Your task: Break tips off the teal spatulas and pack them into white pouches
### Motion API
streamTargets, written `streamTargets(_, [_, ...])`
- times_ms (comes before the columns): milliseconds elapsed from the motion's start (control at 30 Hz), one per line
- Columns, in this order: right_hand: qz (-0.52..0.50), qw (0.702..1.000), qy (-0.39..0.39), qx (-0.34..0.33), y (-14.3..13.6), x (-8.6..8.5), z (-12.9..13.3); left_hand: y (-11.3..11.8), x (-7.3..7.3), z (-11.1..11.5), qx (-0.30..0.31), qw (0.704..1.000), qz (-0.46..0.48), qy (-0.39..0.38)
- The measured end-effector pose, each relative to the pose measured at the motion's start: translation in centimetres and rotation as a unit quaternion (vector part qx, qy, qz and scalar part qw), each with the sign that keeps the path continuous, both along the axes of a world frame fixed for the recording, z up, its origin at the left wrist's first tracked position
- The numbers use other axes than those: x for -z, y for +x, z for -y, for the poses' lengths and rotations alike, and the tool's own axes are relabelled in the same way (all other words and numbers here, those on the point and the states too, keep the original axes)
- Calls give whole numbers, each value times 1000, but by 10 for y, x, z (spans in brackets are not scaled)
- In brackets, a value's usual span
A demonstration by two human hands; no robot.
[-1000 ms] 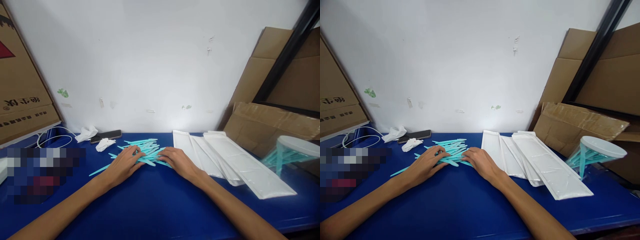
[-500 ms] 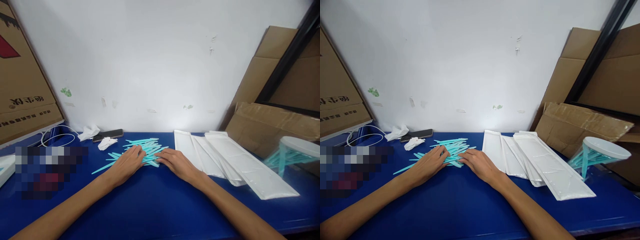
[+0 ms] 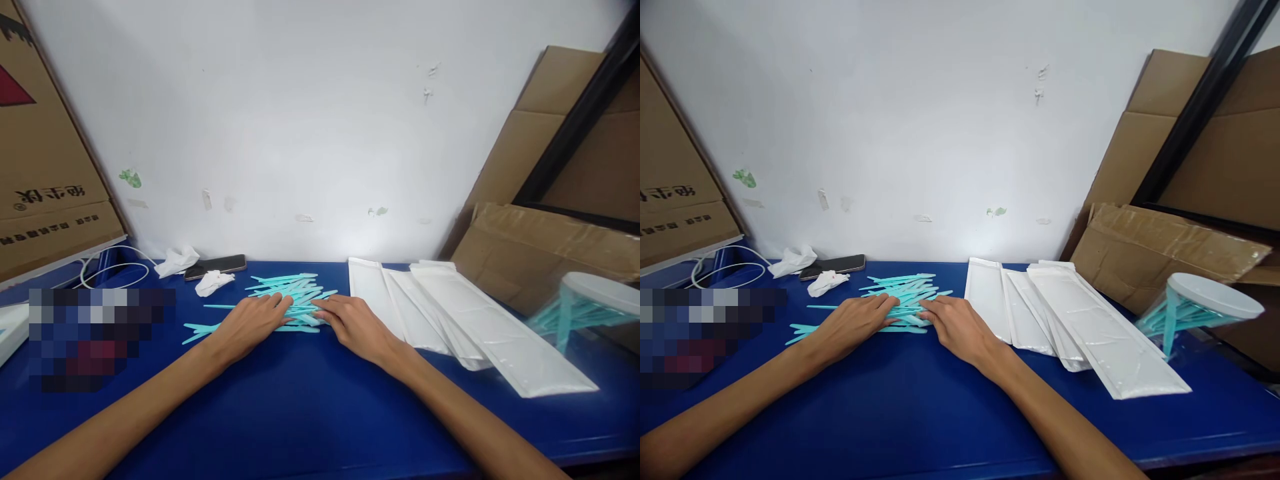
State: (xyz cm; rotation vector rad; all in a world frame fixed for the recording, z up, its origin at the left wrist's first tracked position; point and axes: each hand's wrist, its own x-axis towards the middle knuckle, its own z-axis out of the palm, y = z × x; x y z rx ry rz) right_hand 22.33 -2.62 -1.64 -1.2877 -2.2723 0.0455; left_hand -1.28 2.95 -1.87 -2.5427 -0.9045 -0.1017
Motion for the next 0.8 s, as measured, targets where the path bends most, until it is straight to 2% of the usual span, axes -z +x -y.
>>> streamTargets(267, [-18, 1000, 5, 4, -15, 5, 3, 3, -4, 6, -24, 998, 38, -52])
streamTargets(367, [-33, 999, 11, -1, -17, -1, 8, -1, -11, 7, -37, 991, 105, -78])
streamTargets(467, [-135, 989, 56, 12, -13, -14, 13, -7, -29, 8, -53, 969, 220, -101])
streamTargets(533, [-230, 969, 89, 29, -9, -22, 15, -10, -46, 10, -57, 933, 333, -126])
streamTargets(600, [-294, 952, 79, 31, -10, -25, 15, -10, -62, 14, -44, 857, 484, -173])
streamTargets(667, [-325, 945, 30, 4, -15, -23, 14, -6, -73, 20, -19, 785, 580, -218])
streamTargets(733, [-330, 943, -11, -33, -24, -19, 14, 0, -77, 24, 8, 727, 636, -257])
streamTargets(800, [-319, 946, -29, -60, -34, -13, 14, 6, -72, 27, 29, 658, 689, -302])
